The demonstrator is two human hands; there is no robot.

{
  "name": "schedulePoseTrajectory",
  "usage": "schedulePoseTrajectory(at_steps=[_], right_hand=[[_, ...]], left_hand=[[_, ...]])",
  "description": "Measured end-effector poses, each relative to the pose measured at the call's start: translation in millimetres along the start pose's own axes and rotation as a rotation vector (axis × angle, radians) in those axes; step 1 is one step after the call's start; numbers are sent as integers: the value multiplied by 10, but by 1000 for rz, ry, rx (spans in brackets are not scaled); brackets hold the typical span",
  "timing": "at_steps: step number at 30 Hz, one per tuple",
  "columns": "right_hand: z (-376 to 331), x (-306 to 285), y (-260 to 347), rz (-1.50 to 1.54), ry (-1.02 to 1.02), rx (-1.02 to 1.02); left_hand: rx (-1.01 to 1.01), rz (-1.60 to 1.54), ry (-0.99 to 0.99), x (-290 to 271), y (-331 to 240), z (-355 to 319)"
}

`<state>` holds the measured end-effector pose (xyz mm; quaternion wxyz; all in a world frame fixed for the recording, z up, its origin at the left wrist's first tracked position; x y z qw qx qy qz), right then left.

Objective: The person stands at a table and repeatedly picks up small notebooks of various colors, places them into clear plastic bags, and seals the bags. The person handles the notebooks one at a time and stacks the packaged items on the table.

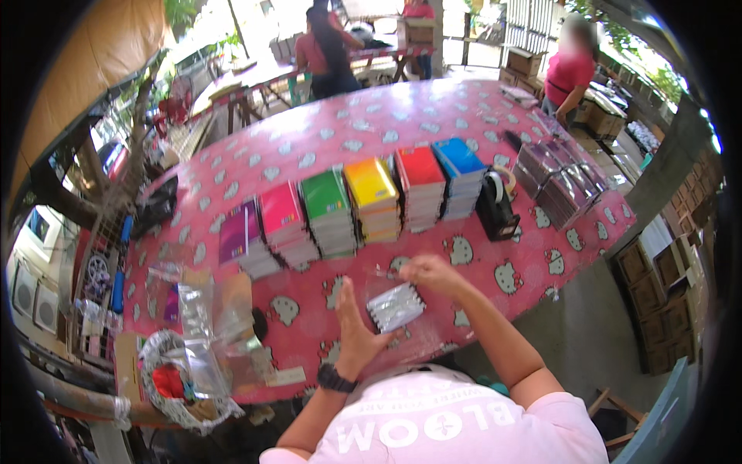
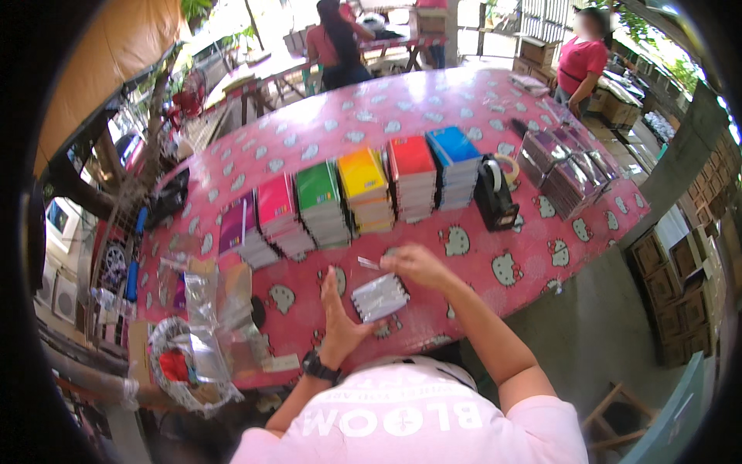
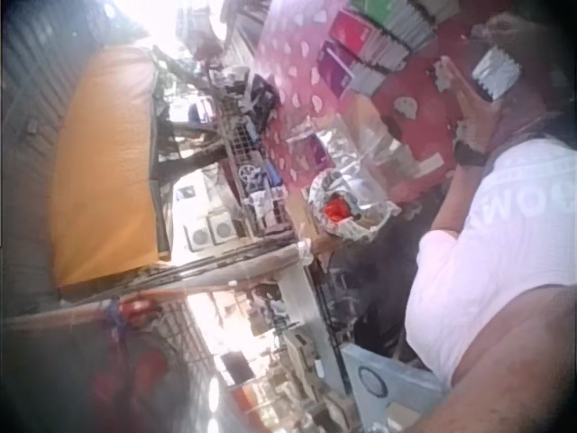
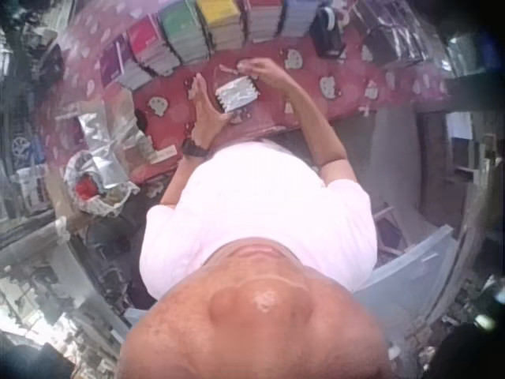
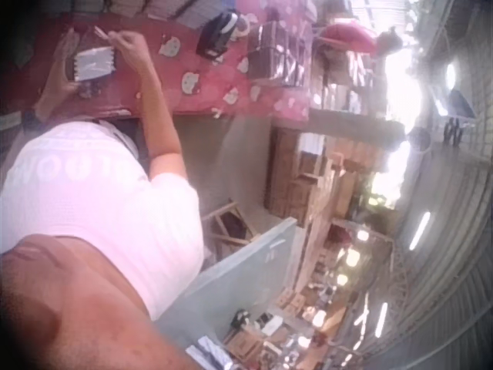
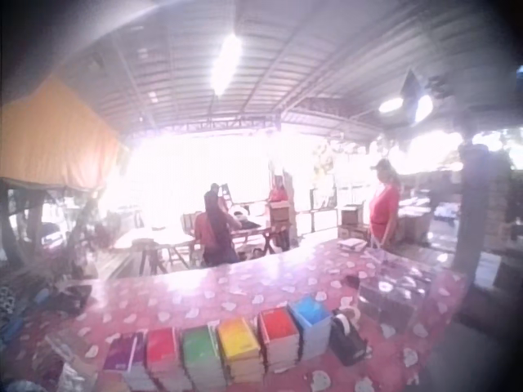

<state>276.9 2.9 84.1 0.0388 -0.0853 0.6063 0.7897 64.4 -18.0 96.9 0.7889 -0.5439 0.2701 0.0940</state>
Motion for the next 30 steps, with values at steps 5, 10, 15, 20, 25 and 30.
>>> schedulePoseTrajectory(at_steps=[5,10,15,20,25,30], right_hand=[[60,379,113,-139,121,-442],[-224,207,335,-143,161,-471],[-394,281,538,-316,151,-533],[-547,436,309,-467,-5,-565],[-596,562,350,-524,-164,-582],[-600,583,389,-507,-205,-564]], left_hand=[[-232,-426,402,51,336,80],[64,-135,279,-67,102,83],[168,3,126,-54,22,15],[201,-21,39,-9,137,-30],[138,-93,-81,23,119,-58],[99,-180,-127,50,132,-68]])
Point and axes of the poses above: each hand's wrist, its own z-axis towards the middle knuckle, its own x-axis out of the palm, y = z × x, the point moved 3 cm from there along z, towards the middle knuckle, and after that the axes turned 14 degrees about -x, right-handed, at the moved point
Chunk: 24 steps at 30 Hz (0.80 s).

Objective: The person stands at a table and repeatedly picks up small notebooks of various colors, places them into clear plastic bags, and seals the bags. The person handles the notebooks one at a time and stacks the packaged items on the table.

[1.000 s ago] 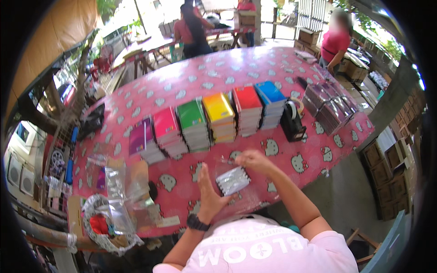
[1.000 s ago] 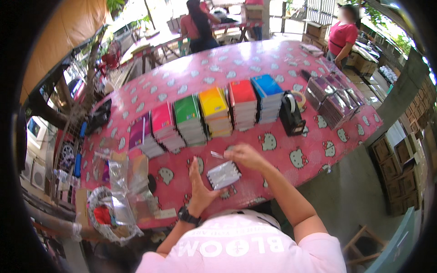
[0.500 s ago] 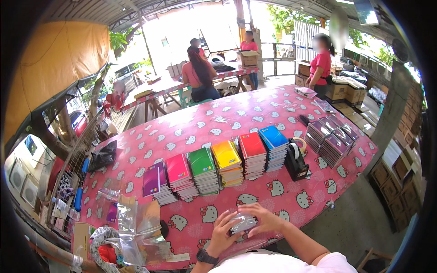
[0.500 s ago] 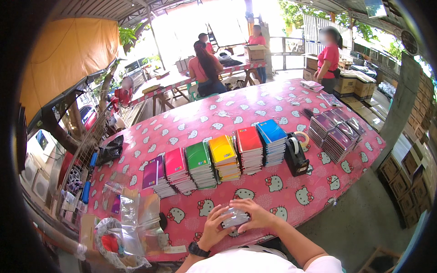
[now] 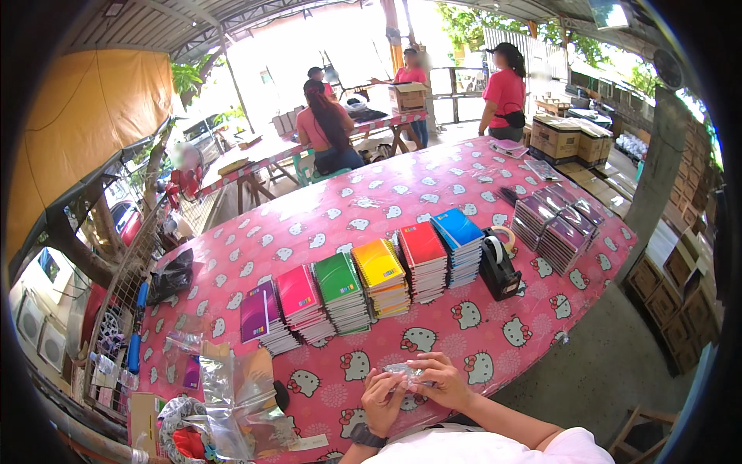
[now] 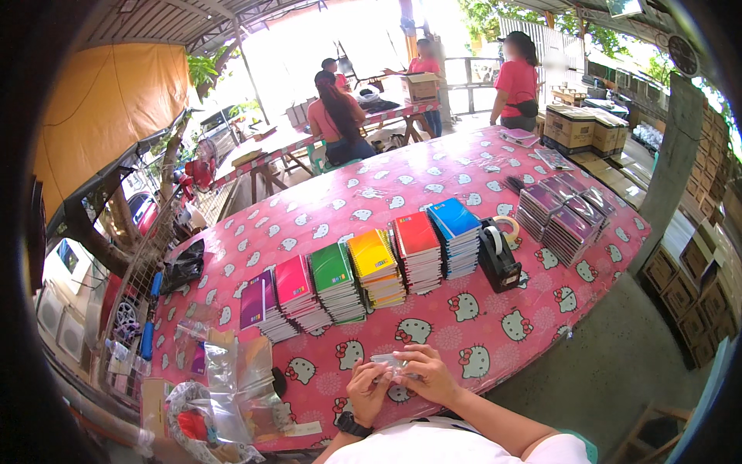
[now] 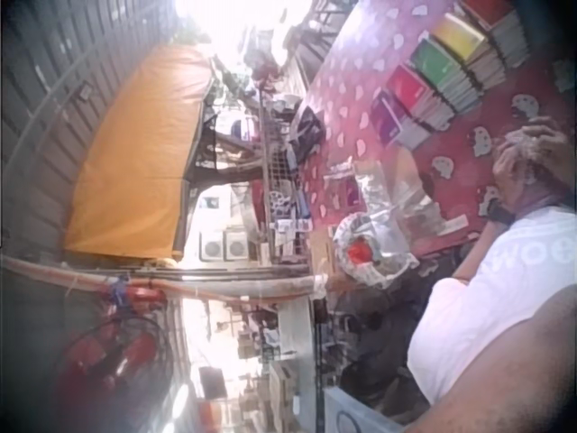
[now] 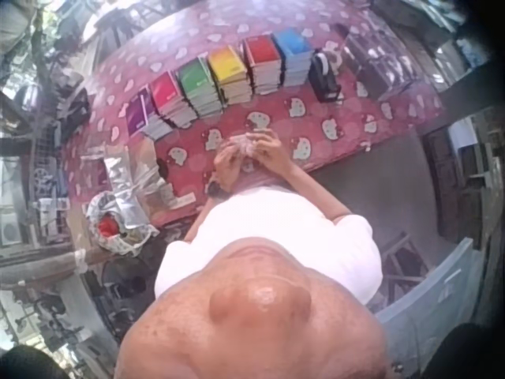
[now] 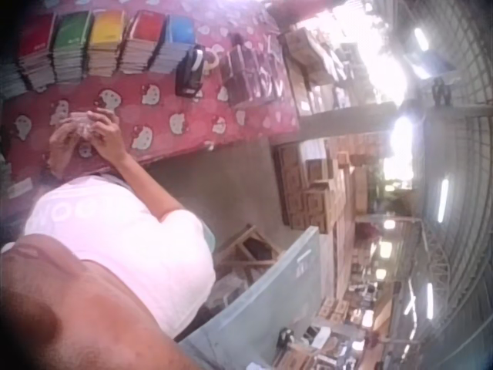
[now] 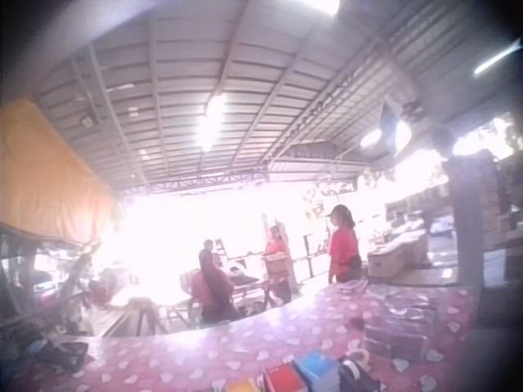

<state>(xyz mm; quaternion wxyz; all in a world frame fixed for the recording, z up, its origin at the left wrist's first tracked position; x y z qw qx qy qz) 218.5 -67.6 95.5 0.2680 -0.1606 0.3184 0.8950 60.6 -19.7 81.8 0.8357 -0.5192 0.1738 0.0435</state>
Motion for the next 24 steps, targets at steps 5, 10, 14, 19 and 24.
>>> schedulePoseTrajectory(at_steps=[5,10,14,19,24], right_hand=[[29,4,-1,9,17,142],[218,3,14,46,45,290],[267,31,-309,386,139,590],[216,113,-591,551,185,626],[293,84,-480,351,218,438]], left_hand=[[-64,32,3,3,-20,-22],[-142,7,-71,4,-75,56],[-180,3,-78,35,-229,151],[228,301,-132,11,-215,-65],[40,638,128,183,-339,-341]])
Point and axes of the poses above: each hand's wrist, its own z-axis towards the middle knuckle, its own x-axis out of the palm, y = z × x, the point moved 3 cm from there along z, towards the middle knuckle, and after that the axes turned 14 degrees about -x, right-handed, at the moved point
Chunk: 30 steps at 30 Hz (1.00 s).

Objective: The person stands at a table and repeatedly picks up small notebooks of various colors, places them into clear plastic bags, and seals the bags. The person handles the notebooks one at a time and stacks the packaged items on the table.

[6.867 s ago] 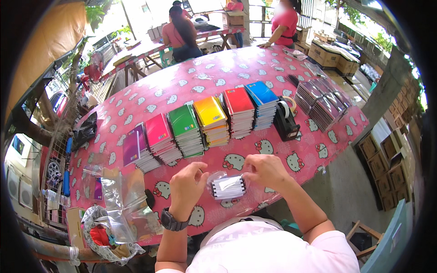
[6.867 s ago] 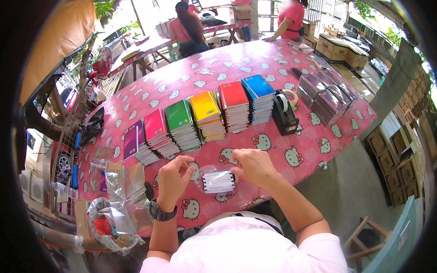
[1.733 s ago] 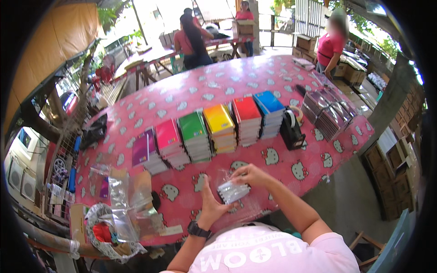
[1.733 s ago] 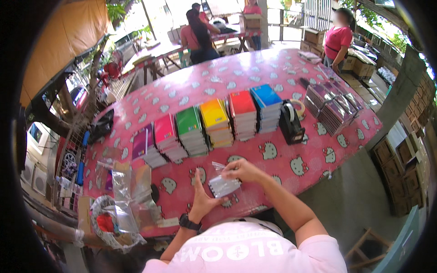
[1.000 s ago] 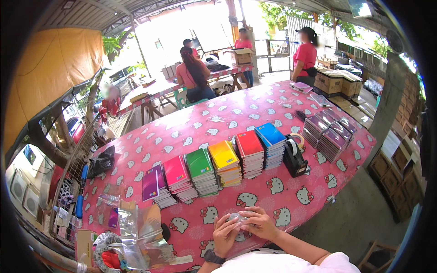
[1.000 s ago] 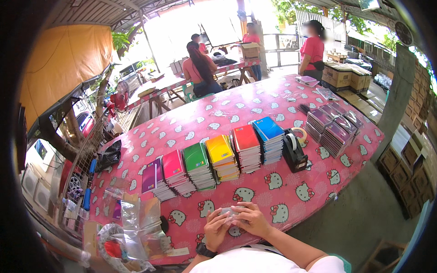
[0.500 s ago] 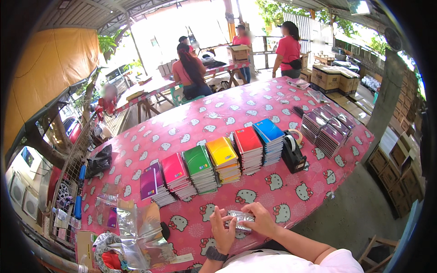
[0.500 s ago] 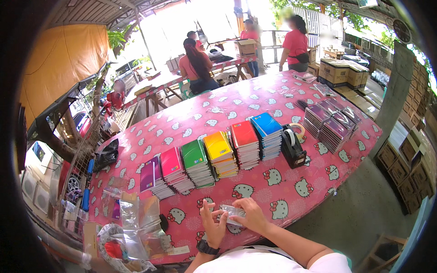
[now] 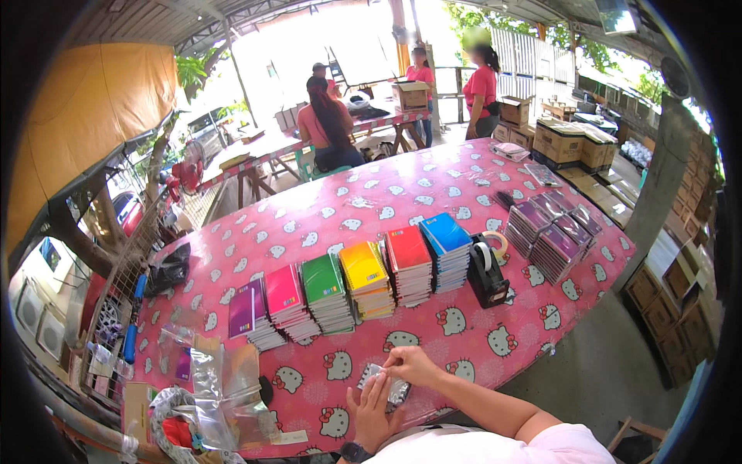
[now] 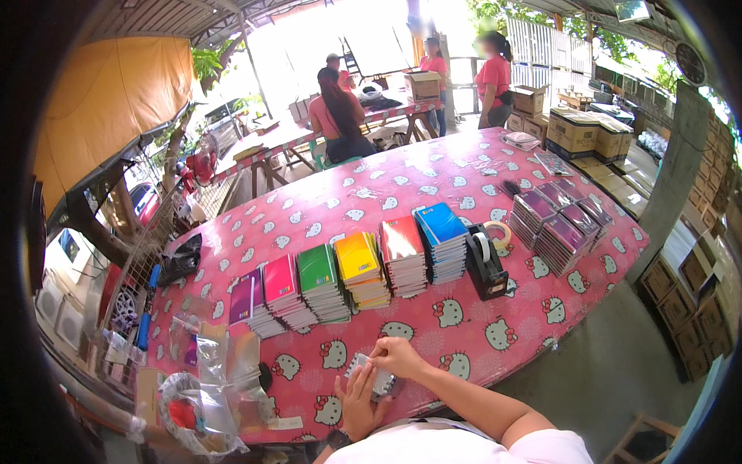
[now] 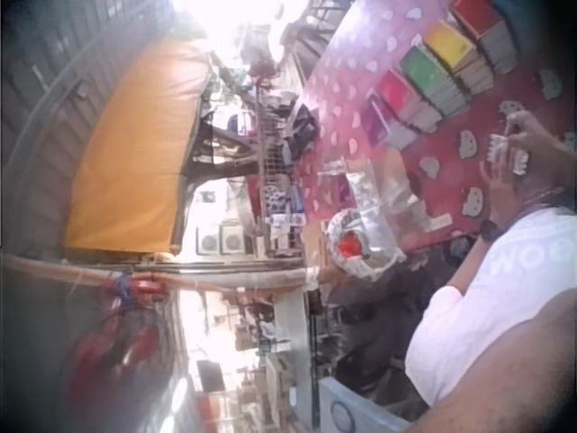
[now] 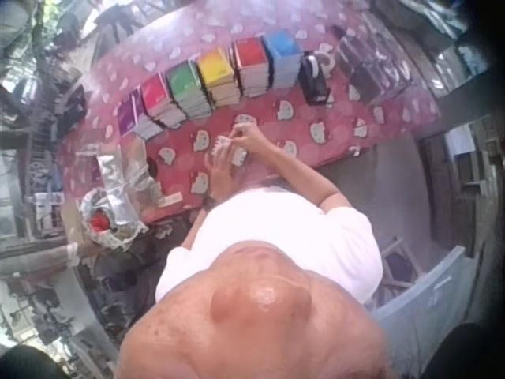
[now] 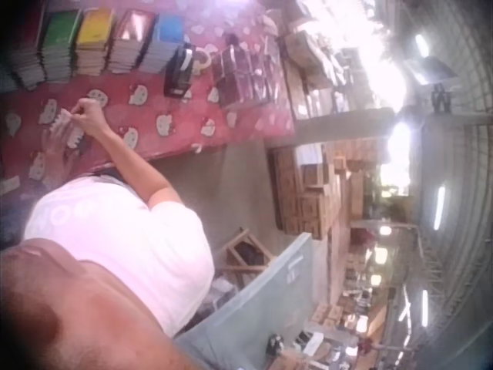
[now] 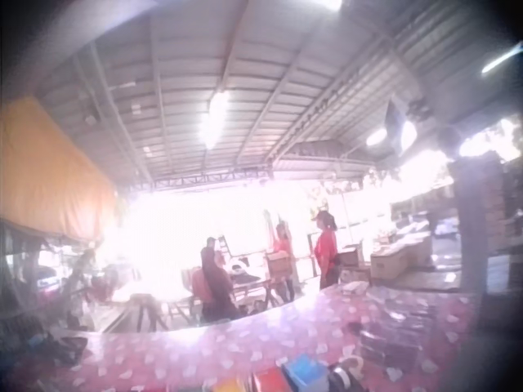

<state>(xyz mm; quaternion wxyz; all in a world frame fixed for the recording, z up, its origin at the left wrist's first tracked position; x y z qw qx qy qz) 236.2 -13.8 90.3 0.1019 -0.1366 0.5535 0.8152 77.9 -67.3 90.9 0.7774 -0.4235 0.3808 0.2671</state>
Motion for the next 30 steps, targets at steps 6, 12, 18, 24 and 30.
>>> schedulePoseTrajectory(at_steps=[6,12,18,24,30], right_hand=[[-48,-1147,-210,-65,-374,-32],[-375,-2833,-1547,-788,-674,173],[-211,-2882,-1638,-434,-639,348],[-620,-2621,-1234,-771,-699,-311],[-757,-2023,-1580,816,-539,581]], left_hand=[[-74,36,67,-22,39,6],[-100,30,75,51,-97,50],[-134,60,45,58,-64,27],[-131,46,31,26,-79,29],[-125,11,26,33,-63,56]])
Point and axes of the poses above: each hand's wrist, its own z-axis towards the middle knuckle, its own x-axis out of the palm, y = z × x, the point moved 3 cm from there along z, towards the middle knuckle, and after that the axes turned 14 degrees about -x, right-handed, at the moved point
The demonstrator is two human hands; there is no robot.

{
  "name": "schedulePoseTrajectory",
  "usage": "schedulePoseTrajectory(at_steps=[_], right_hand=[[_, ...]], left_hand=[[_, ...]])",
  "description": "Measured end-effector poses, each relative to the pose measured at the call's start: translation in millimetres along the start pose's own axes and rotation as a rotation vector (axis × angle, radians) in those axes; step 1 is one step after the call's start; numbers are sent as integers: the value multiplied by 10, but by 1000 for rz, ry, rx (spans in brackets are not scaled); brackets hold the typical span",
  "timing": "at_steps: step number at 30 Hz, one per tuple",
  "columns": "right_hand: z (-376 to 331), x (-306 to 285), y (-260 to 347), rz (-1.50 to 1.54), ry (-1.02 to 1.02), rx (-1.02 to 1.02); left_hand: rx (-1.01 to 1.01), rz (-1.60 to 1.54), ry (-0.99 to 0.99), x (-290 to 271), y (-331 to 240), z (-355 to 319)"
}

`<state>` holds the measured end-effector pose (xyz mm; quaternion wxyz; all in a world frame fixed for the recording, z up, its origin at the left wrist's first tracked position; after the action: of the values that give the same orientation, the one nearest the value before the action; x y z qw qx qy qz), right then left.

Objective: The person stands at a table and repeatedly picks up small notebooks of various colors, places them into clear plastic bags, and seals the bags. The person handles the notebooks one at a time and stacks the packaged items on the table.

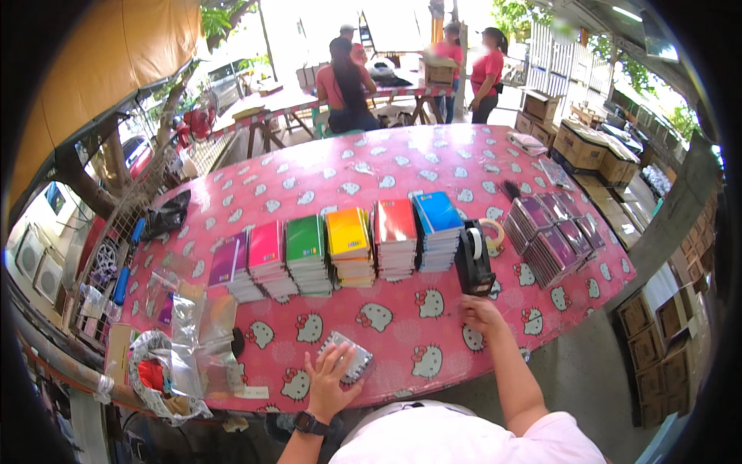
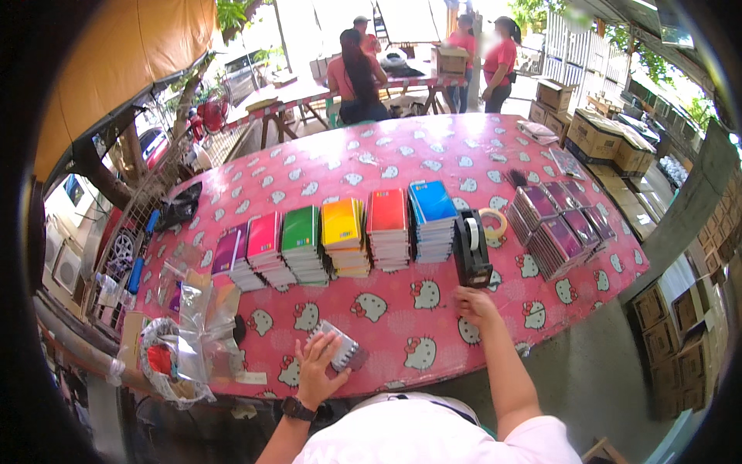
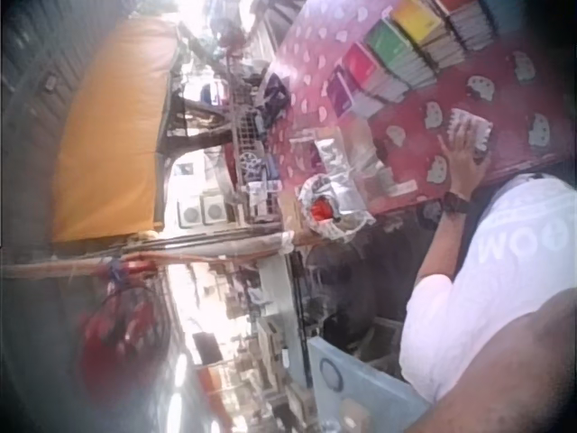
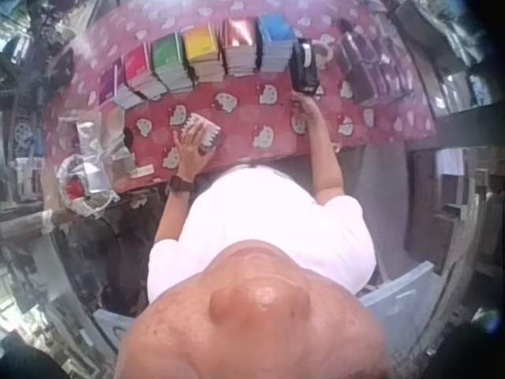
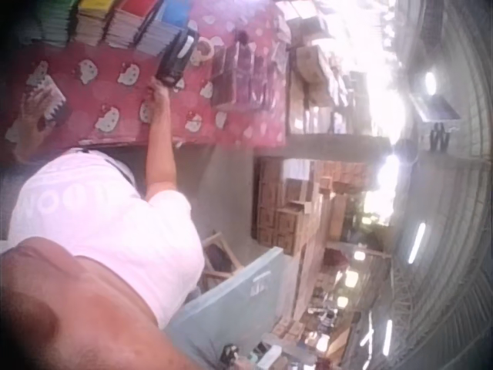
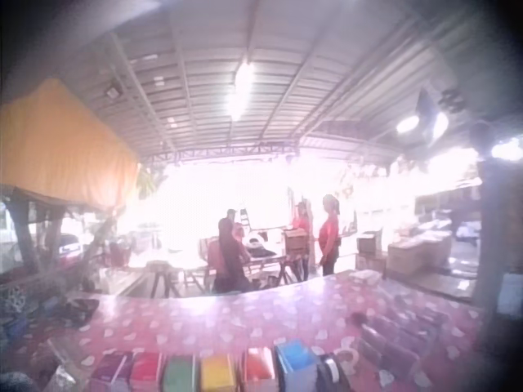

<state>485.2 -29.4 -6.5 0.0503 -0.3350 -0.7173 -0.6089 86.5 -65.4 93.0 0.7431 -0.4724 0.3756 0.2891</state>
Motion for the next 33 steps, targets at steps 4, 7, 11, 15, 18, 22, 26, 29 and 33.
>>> schedulePoseTrajectory(at_steps=[4,7,11,15,18,22,26,29,33], right_hand=[[-222,1432,68,-640,659,-82],[-401,2202,233,-656,1145,-168],[-599,2886,154,-1060,1357,-265],[-527,3020,-150,-1600,1334,-351],[-443,2943,-242,-1658,1307,-266],[-519,2980,-284,-1689,1309,-249],[-381,2918,-170,-1505,1396,-265],[-367,2852,-235,-1257,1455,-108],[-71,2128,-1007,-911,1243,247]], left_hand=[[-33,-8,23,-86,26,-31],[-22,4,72,-58,-9,29],[-12,23,107,-90,-30,38],[14,55,106,-79,111,-31],[60,98,151,-167,71,23],[120,214,163,-134,-13,214],[133,140,226,-104,18,312],[143,119,204,-130,20,281],[132,75,182,-187,-88,251]])
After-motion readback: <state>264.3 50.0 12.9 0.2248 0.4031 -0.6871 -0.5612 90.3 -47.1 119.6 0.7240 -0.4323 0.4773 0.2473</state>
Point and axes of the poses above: each hand's wrist, its own z-axis towards the middle knuckle, its own x-axis out of the palm, y = z × x, the point moved 3 cm from there along z, towards the middle knuckle, and after that the axes turned 14 degrees about -x, right-handed, at the moved point
